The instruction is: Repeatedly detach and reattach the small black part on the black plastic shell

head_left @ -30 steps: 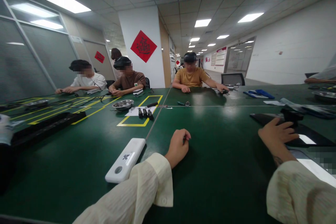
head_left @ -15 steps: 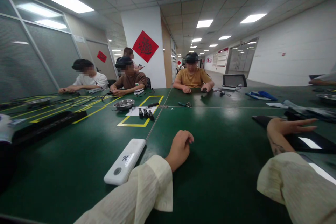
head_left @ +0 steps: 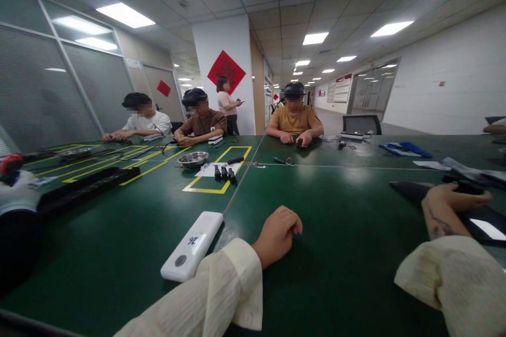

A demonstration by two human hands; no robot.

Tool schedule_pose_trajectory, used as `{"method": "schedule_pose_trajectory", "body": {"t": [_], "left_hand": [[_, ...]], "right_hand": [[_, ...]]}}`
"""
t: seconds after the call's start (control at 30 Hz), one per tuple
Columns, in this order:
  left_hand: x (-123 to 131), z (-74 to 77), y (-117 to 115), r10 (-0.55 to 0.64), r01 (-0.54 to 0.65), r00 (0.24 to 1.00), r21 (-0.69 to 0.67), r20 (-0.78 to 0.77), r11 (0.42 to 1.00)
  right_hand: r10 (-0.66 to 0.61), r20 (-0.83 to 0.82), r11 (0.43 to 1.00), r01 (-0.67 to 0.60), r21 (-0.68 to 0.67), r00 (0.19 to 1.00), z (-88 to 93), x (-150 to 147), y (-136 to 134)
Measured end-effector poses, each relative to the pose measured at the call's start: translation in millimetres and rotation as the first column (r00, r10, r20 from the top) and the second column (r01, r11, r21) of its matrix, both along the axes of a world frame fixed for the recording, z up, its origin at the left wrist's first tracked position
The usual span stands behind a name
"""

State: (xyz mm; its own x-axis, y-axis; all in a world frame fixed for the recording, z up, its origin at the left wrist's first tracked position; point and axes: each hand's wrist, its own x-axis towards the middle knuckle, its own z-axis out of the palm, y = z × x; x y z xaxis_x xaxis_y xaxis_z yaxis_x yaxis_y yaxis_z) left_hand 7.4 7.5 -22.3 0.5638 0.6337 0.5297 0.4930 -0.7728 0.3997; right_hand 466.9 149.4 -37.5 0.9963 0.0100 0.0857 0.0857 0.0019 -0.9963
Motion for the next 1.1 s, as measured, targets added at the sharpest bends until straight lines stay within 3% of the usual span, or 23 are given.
{"method": "schedule_pose_trajectory", "body": {"t": [0.17,0.37,0.47,0.57,0.67,0.8,1.0,1.1], "left_hand": [[-1,-0.9,2,-0.037,0.038,0.996,0.007,-0.078,0.999],[-3,-4.0,7,-0.056,0.056,0.997,0.003,-0.062,0.998],[-2,-2.6,7,-0.059,0.059,0.996,0.005,-0.060,0.998],[-1,-0.7,4,-0.054,0.056,0.997,0.030,-0.053,0.998],[0,0.8,2,-0.042,0.044,0.999,0.079,-0.028,0.996],[0,2.7,-1,-0.051,0.053,0.999,0.158,-0.016,0.986],[1,4.8,-6,-0.081,0.078,0.997,0.133,0.012,0.988],[3,5.3,-11,-0.110,0.107,0.993,0.081,0.031,0.991]], "right_hand": [[-0.085,0.063,0.994,0.080,0.077,0.994,-7.5,11,5],[-0.160,0.235,0.985,0.138,0.106,0.959,-7.4,2,1],[-0.151,0.310,0.985,0.117,0.127,0.939,-7.2,-5,0],[-0.055,0.442,0.995,0.015,0.095,0.895,-8.2,-18,3],[0.073,0.625,0.991,-0.128,0.043,0.777,-7.7,-47,7],[0.219,0.817,0.949,-0.309,-0.053,0.534,-6.1,-109,5],[0.315,0.897,0.863,-0.487,-0.134,0.311,-10.7,-188,-13],[0.378,0.903,0.779,-0.597,-0.192,0.202,-11.7,-214,-26]]}}
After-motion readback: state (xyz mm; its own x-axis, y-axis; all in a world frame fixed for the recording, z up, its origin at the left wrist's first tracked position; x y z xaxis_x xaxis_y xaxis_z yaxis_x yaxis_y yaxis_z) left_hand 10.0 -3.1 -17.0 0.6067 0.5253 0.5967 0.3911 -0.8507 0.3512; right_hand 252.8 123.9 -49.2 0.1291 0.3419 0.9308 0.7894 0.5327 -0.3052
